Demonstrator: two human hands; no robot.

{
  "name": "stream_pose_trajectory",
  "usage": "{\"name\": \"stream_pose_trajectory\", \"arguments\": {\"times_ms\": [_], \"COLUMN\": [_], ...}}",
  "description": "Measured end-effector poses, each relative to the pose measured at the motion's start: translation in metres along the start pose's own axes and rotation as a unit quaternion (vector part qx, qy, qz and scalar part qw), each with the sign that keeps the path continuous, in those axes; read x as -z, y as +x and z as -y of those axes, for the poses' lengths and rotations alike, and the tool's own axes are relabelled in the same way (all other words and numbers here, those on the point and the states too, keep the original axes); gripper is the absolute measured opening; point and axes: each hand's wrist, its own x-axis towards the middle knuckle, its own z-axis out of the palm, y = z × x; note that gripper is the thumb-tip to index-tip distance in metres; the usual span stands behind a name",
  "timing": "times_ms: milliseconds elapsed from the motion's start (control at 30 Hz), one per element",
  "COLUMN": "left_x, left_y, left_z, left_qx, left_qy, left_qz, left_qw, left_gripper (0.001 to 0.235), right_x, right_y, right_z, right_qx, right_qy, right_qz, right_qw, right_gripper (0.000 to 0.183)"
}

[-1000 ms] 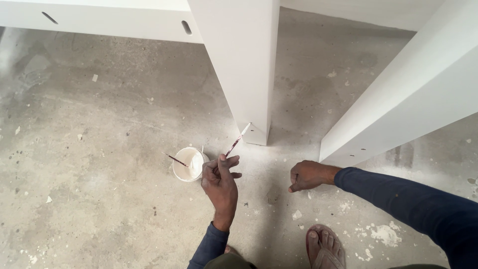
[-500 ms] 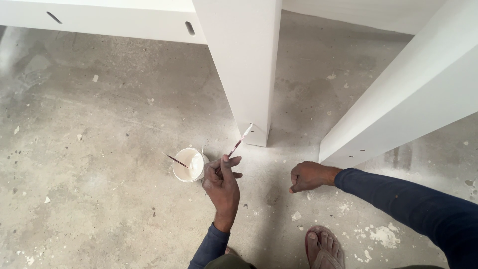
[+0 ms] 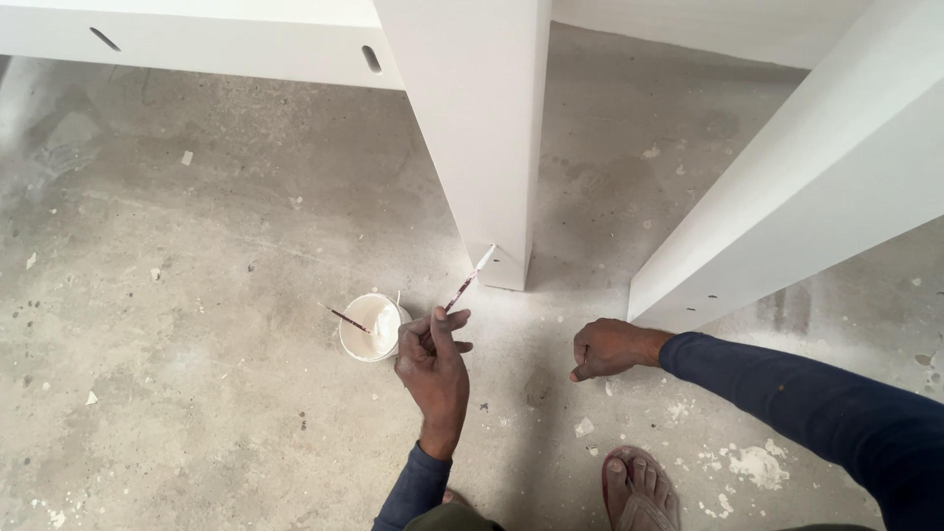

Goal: The person crouches on a concrete floor and paints the white legs and edges of a furniture frame with a small brush, dipping the brush into a cup of white paint between strokes. They hold the frame steady with one hand while brushing screw holes and corners, moving around the piece to reach different legs.

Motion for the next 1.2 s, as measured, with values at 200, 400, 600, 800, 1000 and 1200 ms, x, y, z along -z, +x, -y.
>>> {"name": "stream_pose_trajectory", "arguments": {"times_ms": [200, 400, 600, 800, 1000, 1200], "left_x": [0.0006, 0.0020, 0.0018, 0.0016, 0.0034, 0.0034], "left_y": [-0.0007, -0.0004, -0.0013, -0.0003, 0.0010, 0.0041], "left_z": [0.0002, 0.0004, -0.0031, -0.0006, -0.0028, -0.0028], "left_qx": [0.005, -0.007, 0.002, -0.018, -0.027, -0.042], "left_qy": [0.012, 0.008, 0.021, 0.028, 0.056, 0.066], "left_qz": [-0.001, 0.001, -0.009, 0.002, 0.010, 0.007], "left_qw": [1.000, 1.000, 1.000, 0.999, 0.998, 0.997], "left_gripper": [0.023, 0.023, 0.024, 0.024, 0.025, 0.022], "right_x": [0.0001, 0.0026, 0.0014, 0.0012, -0.0005, 0.0015], "right_y": [0.0012, -0.0030, 0.0004, -0.0009, 0.0040, 0.0020], "right_z": [0.0007, 0.0048, 0.0003, 0.0032, 0.0005, 0.0026], "right_qx": [-0.008, -0.005, -0.003, -0.010, -0.007, -0.006], "right_qy": [0.001, 0.004, -0.010, 0.002, 0.000, -0.001], "right_qz": [0.004, 0.003, -0.003, 0.000, 0.001, 0.007], "right_qw": [1.000, 1.000, 1.000, 1.000, 1.000, 1.000], "right_gripper": [0.049, 0.050, 0.050, 0.049, 0.049, 0.048]}}
